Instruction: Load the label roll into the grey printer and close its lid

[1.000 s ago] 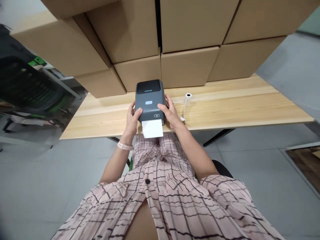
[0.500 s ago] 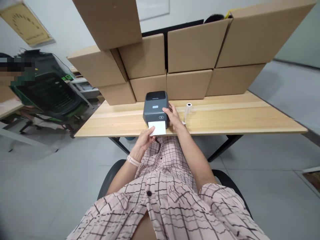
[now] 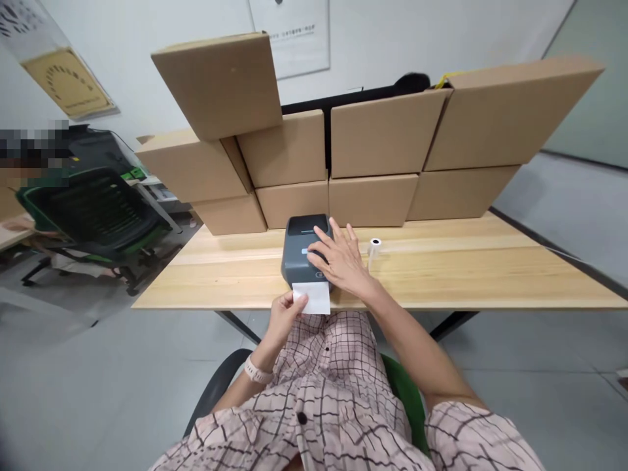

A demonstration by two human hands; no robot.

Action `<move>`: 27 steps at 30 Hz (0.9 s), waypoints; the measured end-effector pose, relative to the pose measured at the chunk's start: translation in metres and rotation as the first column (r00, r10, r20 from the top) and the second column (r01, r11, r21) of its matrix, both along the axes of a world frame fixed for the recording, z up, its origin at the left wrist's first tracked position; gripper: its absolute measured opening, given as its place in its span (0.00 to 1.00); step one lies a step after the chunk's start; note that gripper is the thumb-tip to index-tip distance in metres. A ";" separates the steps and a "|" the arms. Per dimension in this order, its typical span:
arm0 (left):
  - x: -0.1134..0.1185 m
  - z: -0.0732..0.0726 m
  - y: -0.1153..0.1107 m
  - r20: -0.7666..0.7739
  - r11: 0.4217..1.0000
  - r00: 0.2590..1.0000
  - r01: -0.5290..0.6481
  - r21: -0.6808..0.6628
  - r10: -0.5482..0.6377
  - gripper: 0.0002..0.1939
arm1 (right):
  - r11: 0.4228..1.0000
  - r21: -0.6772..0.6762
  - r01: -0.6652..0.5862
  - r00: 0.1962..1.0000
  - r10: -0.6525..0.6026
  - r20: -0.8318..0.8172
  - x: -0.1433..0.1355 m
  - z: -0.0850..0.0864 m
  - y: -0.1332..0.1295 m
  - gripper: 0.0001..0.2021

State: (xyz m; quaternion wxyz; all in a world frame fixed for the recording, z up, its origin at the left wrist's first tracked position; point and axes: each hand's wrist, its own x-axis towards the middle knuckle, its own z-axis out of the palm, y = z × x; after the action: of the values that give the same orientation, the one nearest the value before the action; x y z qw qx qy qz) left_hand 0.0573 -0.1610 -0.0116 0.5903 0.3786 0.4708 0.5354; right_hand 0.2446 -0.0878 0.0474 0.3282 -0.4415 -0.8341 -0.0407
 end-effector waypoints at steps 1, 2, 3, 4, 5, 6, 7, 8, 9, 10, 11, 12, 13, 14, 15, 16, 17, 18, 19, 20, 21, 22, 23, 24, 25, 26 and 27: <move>-0.001 -0.001 0.002 -0.009 1.000 1.000 0.010 0.001 -0.010 0.27 | 1.000 -0.010 -0.021 0.999 0.022 0.039 0.000 0.005 0.002 0.20; -0.003 -0.001 0.003 -0.027 1.000 0.999 0.025 0.011 -0.024 0.28 | 0.999 -0.024 -0.036 0.997 0.038 0.067 0.001 0.009 0.004 0.20; -0.005 -0.002 0.003 -0.056 0.999 0.998 0.038 0.029 -0.036 0.28 | 0.998 -0.037 -0.043 0.995 0.046 0.084 0.001 0.012 0.006 0.20; -0.007 -0.002 0.003 -0.097 0.998 0.994 0.045 0.053 -0.040 0.28 | 0.998 -0.046 -0.043 0.995 0.047 0.091 0.002 0.013 0.006 0.21; -0.010 -0.002 0.002 -0.147 0.995 0.989 0.039 0.089 -0.026 0.29 | 0.998 -0.052 -0.038 0.995 0.042 0.092 0.002 0.012 0.005 0.21; -0.014 -0.003 0.002 -0.198 0.991 0.980 0.011 0.136 0.017 0.29 | 0.998 -0.054 -0.029 0.995 0.033 0.091 0.003 0.011 0.003 0.21; -0.017 -0.003 0.001 -0.240 0.981 0.967 -0.041 0.192 0.087 0.28 | 0.998 -0.054 -0.019 0.995 0.024 0.092 0.003 0.009 0.000 0.21; -0.021 -0.003 0.002 -0.266 0.962 0.948 -0.109 0.249 0.176 0.26 | 0.999 -0.052 -0.011 0.995 0.016 0.098 0.004 0.007 -0.002 0.21; -0.024 -0.002 0.003 -0.280 0.936 0.922 -0.177 0.306 0.266 0.24 | 0.999 -0.049 -0.003 0.994 0.009 0.106 0.005 0.004 -0.005 0.22; -0.027 -0.002 0.005 -0.286 0.903 0.894 -0.234 0.361 0.346 0.20 | 0.999 -0.048 0.004 0.993 0.002 0.115 0.005 0.003 -0.007 0.23; -0.029 -0.002 0.008 -0.286 0.869 0.867 -0.272 0.414 0.407 0.18 | 0.999 -0.051 0.012 0.993 -0.005 0.122 0.005 0.001 -0.009 0.23; -0.030 -0.002 0.012 -0.283 0.840 0.848 -0.290 0.459 0.447 0.16 | 0.998 -0.057 0.018 0.992 -0.011 0.127 0.005 0.001 -0.011 0.24; -0.029 -0.002 0.017 -0.280 0.819 0.838 -0.292 0.494 0.468 0.17 | 0.998 -0.066 0.024 0.992 -0.016 0.128 0.005 0.000 -0.011 0.24; -0.028 -0.003 0.021 -0.276 0.808 0.838 -0.283 0.517 0.471 0.18 | 0.997 -0.075 0.030 0.992 -0.020 0.126 0.004 0.001 -0.012 0.25; -0.026 -0.004 0.024 -0.274 0.806 0.844 -0.268 0.527 0.460 0.20 | 0.996 -0.084 0.033 0.992 -0.023 0.120 0.003 0.001 -0.012 0.25; -0.024 -0.006 0.027 -0.278 0.813 0.854 -0.246 0.527 0.439 0.22 | 0.995 -0.092 0.035 0.993 -0.024 0.112 0.003 0.002 -0.012 0.25; -0.021 -0.007 0.028 -0.288 0.822 0.862 -0.222 0.525 0.417 0.24 | 0.994 -0.100 0.033 0.995 -0.023 0.100 0.002 0.002 -0.012 0.25; -0.019 -0.009 0.028 -0.304 0.827 0.865 -0.197 0.526 0.400 0.25 | 0.994 -0.108 0.031 0.996 -0.022 0.086 0.002 0.003 -0.011 0.25; -0.017 -0.011 0.028 -0.321 0.828 0.863 -0.176 0.532 0.390 0.26 | 0.993 -0.119 0.027 0.998 -0.019 0.067 0.002 0.003 -0.010 0.25; -0.016 -0.013 0.027 -0.338 0.825 0.857 -0.161 0.541 0.388 0.27 | 0.991 -0.133 0.020 0.999 -0.014 0.043 0.003 0.002 -0.010 0.25; -0.015 -0.014 0.025 -0.350 0.822 0.851 -0.151 0.549 0.391 0.28 | 0.988 -0.154 0.007 1.000 -0.005 0.012 0.004 0.000 -0.009 0.24; -0.015 -0.015 0.024 -0.359 0.824 0.849 -0.144 0.548 0.388 0.29 | 0.983 -0.182 -0.015 0.999 0.010 -0.032 0.005 -0.003 -0.009 0.24; -0.015 -0.016 0.023 -0.363 0.830 0.851 -0.141 0.539 0.380 0.29 | 0.975 -0.216 -0.048 0.995 0.028 -0.094 0.005 -0.009 -0.010 0.24; -0.015 -0.017 0.022 -0.366 0.843 0.856 -0.136 0.521 0.364 0.30 | 0.963 -0.254 -0.087 0.983 0.042 -0.177 0.005 -0.016 -0.011 0.23; -0.016 -0.018 0.021 -0.366 0.856 0.863 -0.133 0.500 0.348 0.30 | 0.950 -0.286 -0.125 0.959 0.042 -0.279 0.005 -0.025 -0.014 0.23; -0.016 -0.018 0.020 -0.368 0.869 0.869 -0.127 0.477 0.329 0.30 | 0.938 -0.311 -0.156 0.920 0.024 -0.390 0.004 -0.035 -0.017 0.24; -0.017 -0.019 0.020 -0.370 0.880 0.874 -0.121 0.460 0.314 0.30 | 0.929 -0.325 -0.180 0.868 -0.005 -0.496 0.002 -0.045 -0.021 0.25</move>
State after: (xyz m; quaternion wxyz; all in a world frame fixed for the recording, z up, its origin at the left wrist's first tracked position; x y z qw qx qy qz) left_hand 0.0403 -0.1405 -0.0305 0.3084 0.5499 0.5033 0.5909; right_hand 0.2469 -0.1091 0.0022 0.4430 -0.4510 -0.7364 0.2409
